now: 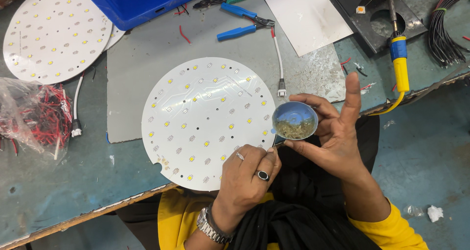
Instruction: The person solders wires onto the terminal pads of a round LED light panel. They hold a soldering iron in one hand and feed solder wire, dip wire ends into a small flux cup, and use pliers to trim and position wires while working around the board.
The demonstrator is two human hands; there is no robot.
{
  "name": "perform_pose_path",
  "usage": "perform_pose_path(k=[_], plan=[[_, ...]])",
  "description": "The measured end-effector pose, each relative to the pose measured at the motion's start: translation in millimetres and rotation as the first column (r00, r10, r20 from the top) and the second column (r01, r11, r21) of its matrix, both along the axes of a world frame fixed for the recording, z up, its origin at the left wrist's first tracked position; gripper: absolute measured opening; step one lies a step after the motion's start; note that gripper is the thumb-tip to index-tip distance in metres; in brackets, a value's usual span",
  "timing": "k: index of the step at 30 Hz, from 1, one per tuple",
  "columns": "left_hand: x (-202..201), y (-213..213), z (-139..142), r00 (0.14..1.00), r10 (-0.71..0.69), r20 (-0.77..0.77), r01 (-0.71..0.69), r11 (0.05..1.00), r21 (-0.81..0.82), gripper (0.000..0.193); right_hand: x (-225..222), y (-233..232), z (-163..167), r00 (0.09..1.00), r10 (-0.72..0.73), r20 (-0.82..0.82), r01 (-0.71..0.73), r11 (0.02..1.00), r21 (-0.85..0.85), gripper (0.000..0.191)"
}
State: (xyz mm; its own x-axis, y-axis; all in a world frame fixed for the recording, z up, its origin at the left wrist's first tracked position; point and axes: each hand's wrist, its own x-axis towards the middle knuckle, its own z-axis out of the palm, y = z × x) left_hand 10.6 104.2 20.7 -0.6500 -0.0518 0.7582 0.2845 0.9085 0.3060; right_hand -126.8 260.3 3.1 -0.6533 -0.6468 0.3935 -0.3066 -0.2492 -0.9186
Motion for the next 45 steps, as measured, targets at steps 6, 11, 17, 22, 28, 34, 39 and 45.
perform_pose_path(k=[6, 11, 17, 22, 28, 34, 39, 45], plan=[[1.8, 4.1, -1.5, 1.000, -0.001, 0.022, -0.003, 0.986, 0.166, 0.018, -3.7, 1.9, 0.1, 1.000, -0.007, 0.004, 0.007, 1.000, -0.008, 0.136], [2.4, 7.6, -1.7, 0.993, -0.044, 0.111, -0.036, 0.777, 0.628, 0.011, -3.4, 2.9, 1.1, 1.000, 0.003, 0.031, -0.003, 1.000, -0.017, 0.136], [3.1, 2.4, -2.4, 0.968, -0.182, 0.174, -0.040, 0.570, 0.821, 0.008, -1.1, 1.5, 1.7, 0.999, 0.025, 0.039, -0.024, 0.999, -0.036, 0.136], [2.5, 3.4, -6.7, 0.943, -0.282, 0.179, -0.070, 0.359, 0.931, 0.010, -0.7, 1.8, 2.2, 0.999, 0.026, 0.048, -0.024, 0.999, -0.046, 0.135], [1.6, 5.0, -11.4, 0.940, -0.305, 0.153, -0.052, 0.313, 0.948, 0.010, -0.7, 2.2, 2.5, 0.998, 0.020, 0.052, -0.017, 0.999, -0.050, 0.135], [4.6, 5.0, -15.7, 0.931, -0.320, 0.174, -0.090, 0.260, 0.961, 0.011, -0.9, 3.6, 2.8, 0.997, 0.013, 0.074, -0.008, 0.998, -0.064, 0.136], [4.7, 6.1, -13.5, 0.930, -0.318, 0.187, -0.105, 0.259, 0.960, 0.011, -1.5, 5.9, 0.1, 0.998, 0.004, 0.069, 0.000, 0.998, -0.060, 0.136], [10.2, -1.7, 4.7, 0.966, -0.135, 0.220, -0.101, 0.589, 0.802, 0.006, -38.9, 12.9, -9.9, 0.986, -0.165, -0.014, 0.165, 0.986, 0.001, 0.133]])
